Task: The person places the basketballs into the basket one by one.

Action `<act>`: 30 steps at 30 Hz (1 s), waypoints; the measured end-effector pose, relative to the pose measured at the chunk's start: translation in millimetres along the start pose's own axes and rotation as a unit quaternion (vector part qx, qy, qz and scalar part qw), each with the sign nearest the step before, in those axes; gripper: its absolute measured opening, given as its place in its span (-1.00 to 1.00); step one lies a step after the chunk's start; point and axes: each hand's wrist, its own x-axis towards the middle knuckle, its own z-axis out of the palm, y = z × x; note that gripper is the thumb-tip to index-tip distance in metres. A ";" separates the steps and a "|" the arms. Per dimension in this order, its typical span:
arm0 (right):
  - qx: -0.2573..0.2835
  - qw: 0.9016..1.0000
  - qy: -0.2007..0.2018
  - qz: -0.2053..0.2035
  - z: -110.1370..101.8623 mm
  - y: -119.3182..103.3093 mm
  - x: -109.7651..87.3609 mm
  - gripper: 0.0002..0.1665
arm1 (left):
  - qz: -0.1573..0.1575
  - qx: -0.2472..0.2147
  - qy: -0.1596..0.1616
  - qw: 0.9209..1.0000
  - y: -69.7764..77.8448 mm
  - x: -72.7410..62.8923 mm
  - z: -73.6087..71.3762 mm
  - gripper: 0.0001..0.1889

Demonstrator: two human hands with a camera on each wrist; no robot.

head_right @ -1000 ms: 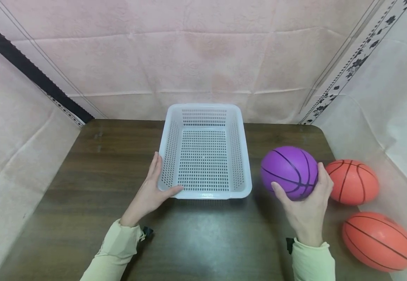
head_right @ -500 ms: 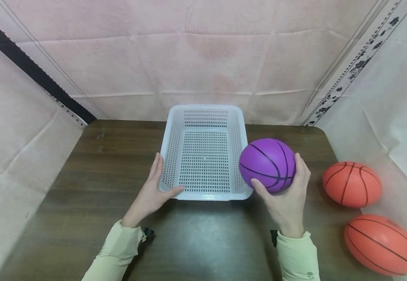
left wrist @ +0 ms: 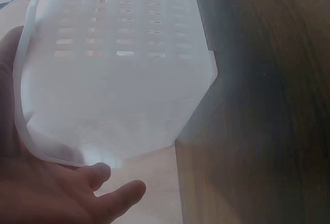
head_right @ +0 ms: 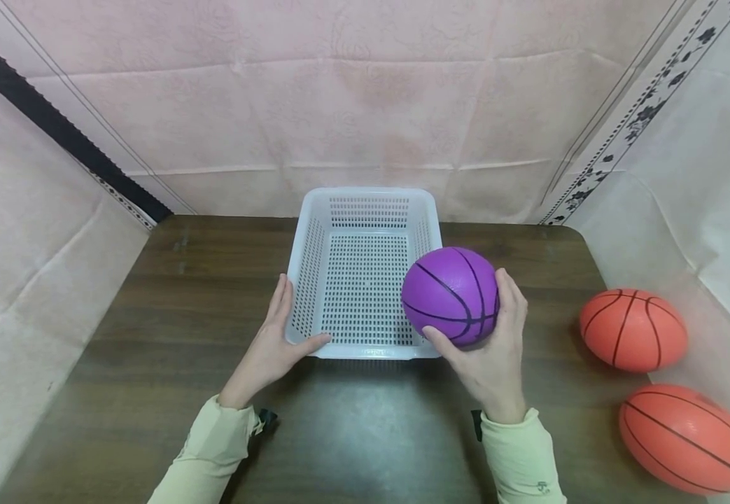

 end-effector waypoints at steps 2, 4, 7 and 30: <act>0.001 1.000 -0.011 -0.008 2.5 -1.6 0.0 0.45 | -0.001 0.001 0.001 1.000 0.3 -0.6 -0.3 0.25; -0.001 1.000 -0.021 -0.011 5.3 -4.1 0.7 0.45 | -0.001 0.001 0.002 1.000 0.7 -1.1 -0.5 0.25; -0.004 0.999 -0.037 -0.010 9.8 -8.3 2.4 0.46 | -0.003 0.000 0.002 1.000 1.4 -1.6 -0.6 0.26; -0.027 0.989 -0.141 -0.023 43.9 -11.3 4.4 0.35 | -0.010 0.004 0.003 1.000 4.1 -1.9 -1.4 0.28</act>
